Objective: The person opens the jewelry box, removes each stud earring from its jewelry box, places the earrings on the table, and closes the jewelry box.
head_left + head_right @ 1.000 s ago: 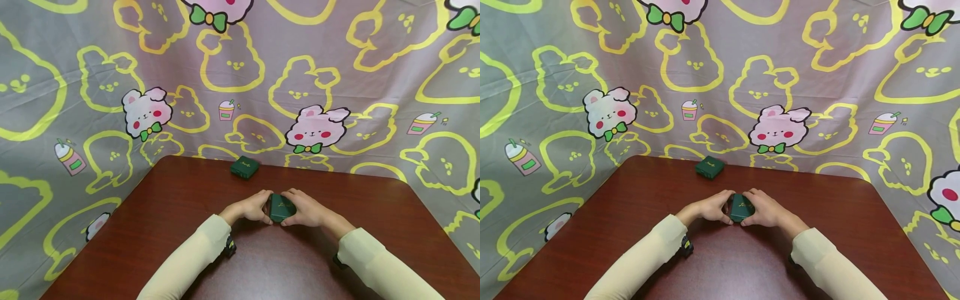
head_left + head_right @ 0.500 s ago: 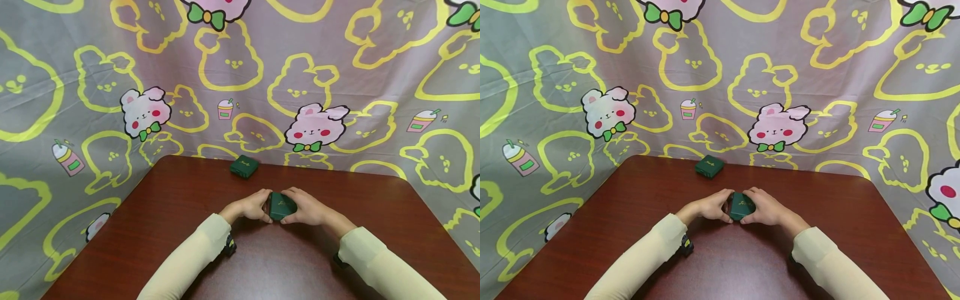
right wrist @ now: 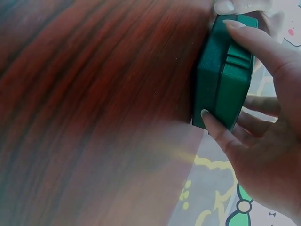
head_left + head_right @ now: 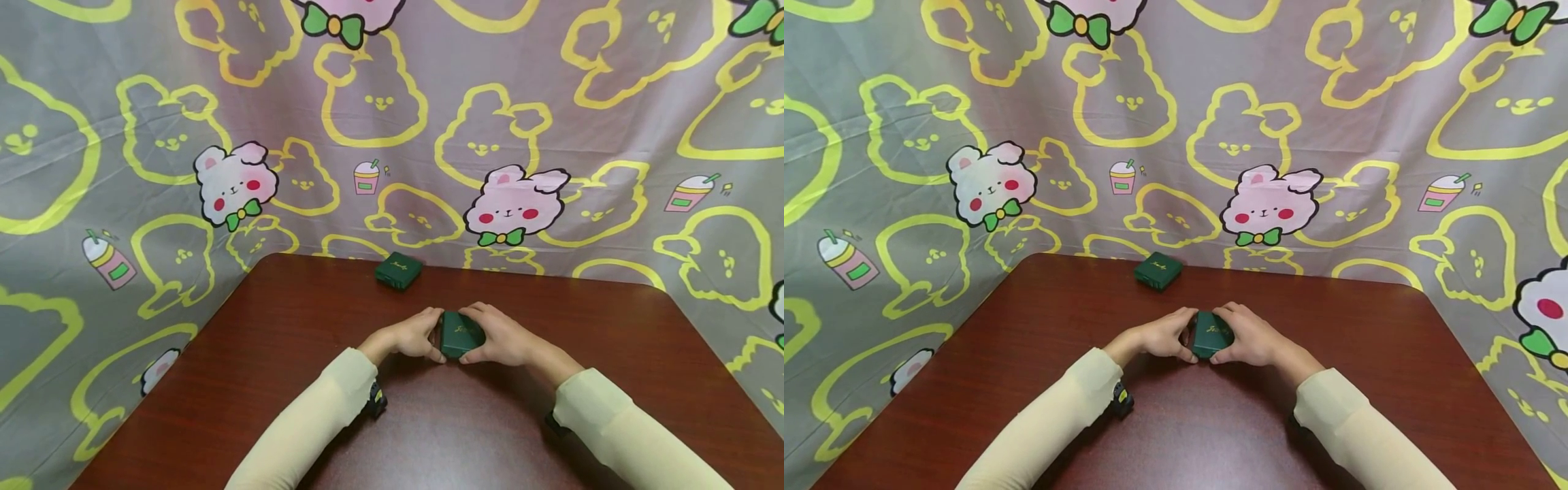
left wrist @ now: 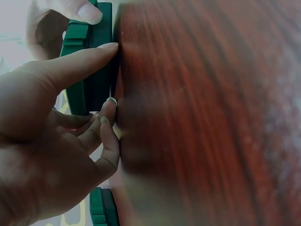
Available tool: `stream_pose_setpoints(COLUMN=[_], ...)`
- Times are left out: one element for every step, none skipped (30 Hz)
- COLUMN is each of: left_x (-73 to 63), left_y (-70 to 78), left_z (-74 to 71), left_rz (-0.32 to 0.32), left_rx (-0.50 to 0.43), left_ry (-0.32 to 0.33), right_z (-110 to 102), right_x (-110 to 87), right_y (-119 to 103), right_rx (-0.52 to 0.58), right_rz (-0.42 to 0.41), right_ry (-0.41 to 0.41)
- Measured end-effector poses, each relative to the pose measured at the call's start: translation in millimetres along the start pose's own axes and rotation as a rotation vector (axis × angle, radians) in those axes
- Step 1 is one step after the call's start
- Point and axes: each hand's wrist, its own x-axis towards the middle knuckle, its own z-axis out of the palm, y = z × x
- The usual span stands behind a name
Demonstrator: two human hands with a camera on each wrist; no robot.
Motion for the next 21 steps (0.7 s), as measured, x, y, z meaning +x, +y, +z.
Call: stream_pose_setpoints(left_x=[-0.1, -0.2, -0.1, -0.2, -0.1, -0.1, 0.0, 0.1, 0.2, 0.1, 0.2, 0.2, 0.2, 0.1, 0.1, 0.2, 0.2, 0.2, 0.2, 0.3, 0.3], left_y=[0.5, 0.9, 0.9, 1.2, 1.5, 1.8, 2.0, 2.1, 2.1, 2.3, 2.2, 2.2, 2.1, 2.0, 2.0, 2.0, 2.2, 2.6, 3.0, 3.5, 4.2], left_z=[0.0, 0.0, 0.2, 0.4, 0.6, 0.8, 1.0, 1.2, 1.4, 1.6, 1.8, 1.9, 2.1, 2.2, 2.4, 2.5, 2.6, 2.7, 2.5, 2.4, 2.3], left_rz=[-0.002, -0.002, -0.002, -0.002, 0.0, 0.002, 0.004, 0.004, 0.001, 0.0, -0.003, -0.007, -0.01, -0.014, -0.017, -0.018, -0.02, -0.02, -0.021, -0.023, -0.024], left_rx=[0.0, -0.002, -0.003, -0.001, 0.001, 0.004, 0.006, 0.007, 0.008, 0.005, 0.0, -0.006, -0.012, -0.016, -0.02, -0.023, -0.021, -0.02, -0.019, -0.015, -0.011], left_ry=[-0.002, -0.001, -0.002, -0.003, -0.003, -0.001, 0.002, 0.003, 0.001, 0.003, 0.004, 0.004, 0.004, 0.003, 0.005, 0.007, 0.008, 0.012, 0.016, 0.02, 0.024], right_z=[-0.2, -0.4, -0.6, -0.7, -0.8, -1.0, -1.3, -1.5, -1.6, -1.7, -1.8, -1.7, -1.7, -1.6, -1.5, -1.5, -1.7, -1.9, -2.3, -2.7, -3.2], right_x=[0.0, 0.1, 0.1, 0.1, 0.1, 0.1, 0.1, 0.1, -0.1, -0.3, -0.5, -0.7, -0.9, -1.2, -1.4, -1.7, -1.9, -2.0, -2.1, -2.2, -2.3], right_y=[0.2, 0.5, 0.8, 1.1, 1.3, 1.5, 1.5, 1.5, 1.5, 1.4, 1.4, 1.4, 1.3, 1.3, 1.2, 1.1, 1.1, 1.0, 0.8, 0.6, 0.5], right_rx=[0.001, 0.004, 0.008, 0.01, 0.013, 0.016, 0.02, 0.025, 0.028, 0.028, 0.03, 0.03, 0.028, 0.027, 0.025, 0.022, 0.021, 0.021, 0.021, 0.021, 0.02], right_rz=[0.001, 0.001, 0.003, 0.005, 0.006, 0.008, 0.008, 0.009, 0.01, 0.012, 0.012, 0.012, 0.013, 0.013, 0.013, 0.012, 0.01, 0.009, 0.009, 0.009, 0.01], right_ry=[-0.003, -0.006, -0.009, -0.011, -0.013, -0.015, -0.016, -0.016, -0.017, -0.017, -0.018, -0.019, -0.019, -0.018, -0.017, -0.015, -0.014, -0.012, -0.011, -0.01, -0.009])
